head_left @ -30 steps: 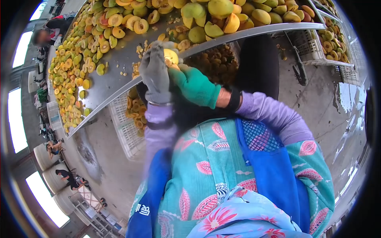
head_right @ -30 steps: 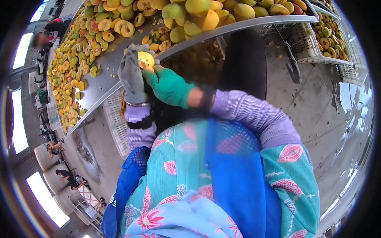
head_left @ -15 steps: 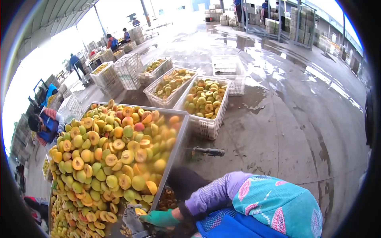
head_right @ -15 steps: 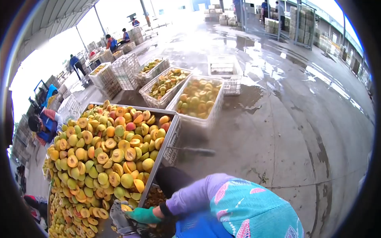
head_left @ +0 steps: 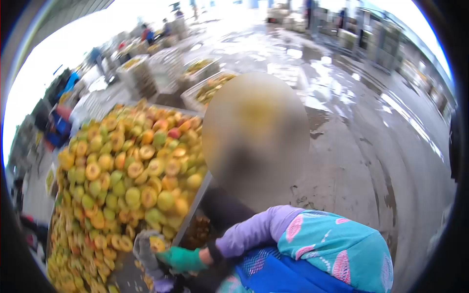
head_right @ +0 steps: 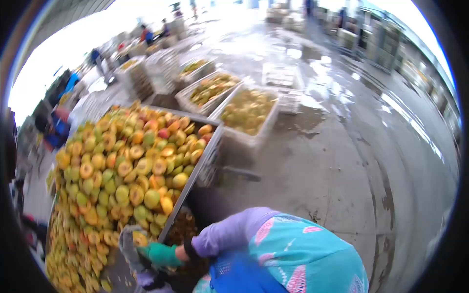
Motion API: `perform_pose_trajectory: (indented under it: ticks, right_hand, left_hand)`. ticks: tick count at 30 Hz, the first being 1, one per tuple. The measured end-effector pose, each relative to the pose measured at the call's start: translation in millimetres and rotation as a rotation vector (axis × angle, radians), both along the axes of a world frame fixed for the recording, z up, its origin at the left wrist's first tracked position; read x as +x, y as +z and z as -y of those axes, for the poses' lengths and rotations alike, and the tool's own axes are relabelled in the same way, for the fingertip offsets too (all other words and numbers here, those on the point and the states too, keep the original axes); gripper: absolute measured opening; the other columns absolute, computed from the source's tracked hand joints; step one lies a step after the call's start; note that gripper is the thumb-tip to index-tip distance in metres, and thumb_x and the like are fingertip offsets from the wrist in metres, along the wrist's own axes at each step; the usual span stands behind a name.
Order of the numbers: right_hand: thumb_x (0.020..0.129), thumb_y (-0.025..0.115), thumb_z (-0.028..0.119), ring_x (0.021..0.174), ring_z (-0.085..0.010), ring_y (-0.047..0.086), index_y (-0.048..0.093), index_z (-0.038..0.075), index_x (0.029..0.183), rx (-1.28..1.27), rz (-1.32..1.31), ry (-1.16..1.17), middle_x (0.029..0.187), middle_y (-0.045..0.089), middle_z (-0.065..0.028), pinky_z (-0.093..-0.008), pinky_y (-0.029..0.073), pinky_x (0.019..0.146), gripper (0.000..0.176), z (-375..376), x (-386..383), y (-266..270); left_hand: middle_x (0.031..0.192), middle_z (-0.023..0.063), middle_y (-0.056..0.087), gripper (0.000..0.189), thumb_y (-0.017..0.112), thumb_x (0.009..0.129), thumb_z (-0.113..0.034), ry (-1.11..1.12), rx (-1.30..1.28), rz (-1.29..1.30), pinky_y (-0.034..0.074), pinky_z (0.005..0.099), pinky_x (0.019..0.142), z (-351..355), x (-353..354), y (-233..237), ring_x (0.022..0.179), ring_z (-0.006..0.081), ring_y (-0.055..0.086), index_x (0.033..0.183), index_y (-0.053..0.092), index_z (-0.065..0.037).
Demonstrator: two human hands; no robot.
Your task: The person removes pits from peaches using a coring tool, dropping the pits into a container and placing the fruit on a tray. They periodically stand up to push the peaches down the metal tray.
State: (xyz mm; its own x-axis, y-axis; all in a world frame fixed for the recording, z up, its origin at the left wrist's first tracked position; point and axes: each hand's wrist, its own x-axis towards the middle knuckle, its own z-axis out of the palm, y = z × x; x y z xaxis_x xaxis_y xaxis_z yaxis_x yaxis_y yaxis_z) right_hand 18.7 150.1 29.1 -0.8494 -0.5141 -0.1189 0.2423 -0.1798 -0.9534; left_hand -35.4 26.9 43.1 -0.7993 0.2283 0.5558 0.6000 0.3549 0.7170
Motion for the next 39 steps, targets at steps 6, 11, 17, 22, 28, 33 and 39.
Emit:
perform_pose_trajectory:
  ticks: [6, 11, 17, 22, 28, 33, 39]
  right_hand:
    - [0.096, 0.049, 0.047, 0.045, -0.0086, 0.039, 0.048, 0.02, 0.079, -0.798, 0.885, 0.636, 0.052, 0.039, 0.0063, -0.0242, 0.034, 0.046, 0.031, -7.9, -12.9, 18.0]
    - [0.098, 0.043, 0.049, 0.042, -0.0062, 0.037, 0.048, 0.025, 0.096, -0.509, 0.954, 0.722, 0.055, 0.036, 0.0067, -0.0231, 0.031, 0.037, 0.024, -34.2, -7.2, -6.8]
    - [0.093, 0.048, 0.056, 0.048, -0.0099, 0.038, 0.049, 0.017, 0.082, -0.135, 0.884, 0.437, 0.06, 0.042, 0.003, -0.0241, 0.03, 0.042, 0.04, -35.3, -20.3, -17.6]
    - [0.096, 0.047, 0.048, 0.048, -0.0123, 0.042, 0.052, 0.013, 0.086, -0.021, 0.536, 0.147, 0.062, 0.048, -0.0026, -0.028, 0.035, 0.042, 0.037, -24.9, -27.3, -11.6]
    - [0.097, 0.048, 0.04, 0.059, -0.0288, 0.057, 0.055, 0.005, 0.093, 0.326, -0.215, 0.028, 0.066, 0.058, -0.0142, -0.0365, 0.043, 0.053, 0.036, 6.8, -52.8, -18.5]
    - [0.097, 0.044, 0.044, 0.081, -0.0447, 0.061, 0.053, -0.004, 0.096, 0.51, -0.516, 0.021, 0.082, 0.062, -0.0268, -0.0506, 0.048, 0.069, 0.048, 27.6, -46.1, -32.2]
    - [0.097, 0.044, 0.042, 0.08, -0.0468, 0.06, 0.052, -0.002, 0.099, 0.446, -0.382, -0.076, 0.08, 0.061, -0.0275, -0.0524, 0.047, 0.069, 0.045, 14.2, -26.8, -29.1]
  left_hand:
    - [0.087, 0.0081, 0.063, 0.022, 0.053, 0.094, -0.025, 0.001, 1.32, 0.776, 0.05, 0.0287, 0.061, 2.3, 44.3, -0.7, 0.073, 0.0175, 0.059, 0.104, 0.06, -0.007]
    - [0.093, 0.0112, 0.064, 0.03, 0.061, 0.089, -0.034, 0.742, 0.842, 0.613, 0.052, 0.037, 0.069, 95.7, 141.4, -20.2, 0.083, 0.0248, 0.062, 0.102, 0.062, -0.007]
    - [0.114, 0.0146, 0.058, 0.035, 0.062, 0.081, -0.024, 0.813, -0.599, 0.24, 0.043, 0.043, 0.093, 110.8, 30.7, 11.9, 0.11, 0.0374, 0.052, 0.112, 0.062, -0.007]
    - [0.123, 0.0155, 0.055, 0.03, 0.057, 0.081, -0.013, 0.551, -1.149, 0.288, 0.047, 0.0424, 0.091, 127.0, -94.4, -48.7, 0.104, 0.0363, 0.056, 0.111, 0.061, -0.007]
    - [0.097, 0.0111, 0.066, 0.025, 0.062, 0.089, -0.02, 0.452, 0.077, 0.792, 0.053, 0.0346, 0.077, 122.2, -26.1, -37.9, 0.086, 0.0227, 0.065, 0.105, 0.06, -0.001]
    - [0.102, 0.0081, 0.066, 0.022, 0.058, 0.092, -0.009, 0.317, 0.685, 0.58, 0.053, 0.0282, 0.08, 48.8, 32.3, -12.6, 0.091, 0.0164, 0.064, 0.112, 0.058, 0.0]
    - [0.101, 0.0121, 0.065, 0.035, 0.045, 0.1, -0.029, 0.428, 0.277, 0.402, 0.054, 0.0318, 0.081, 30.2, 31.4, -31.7, 0.091, 0.021, 0.064, 0.113, 0.056, 0.001]
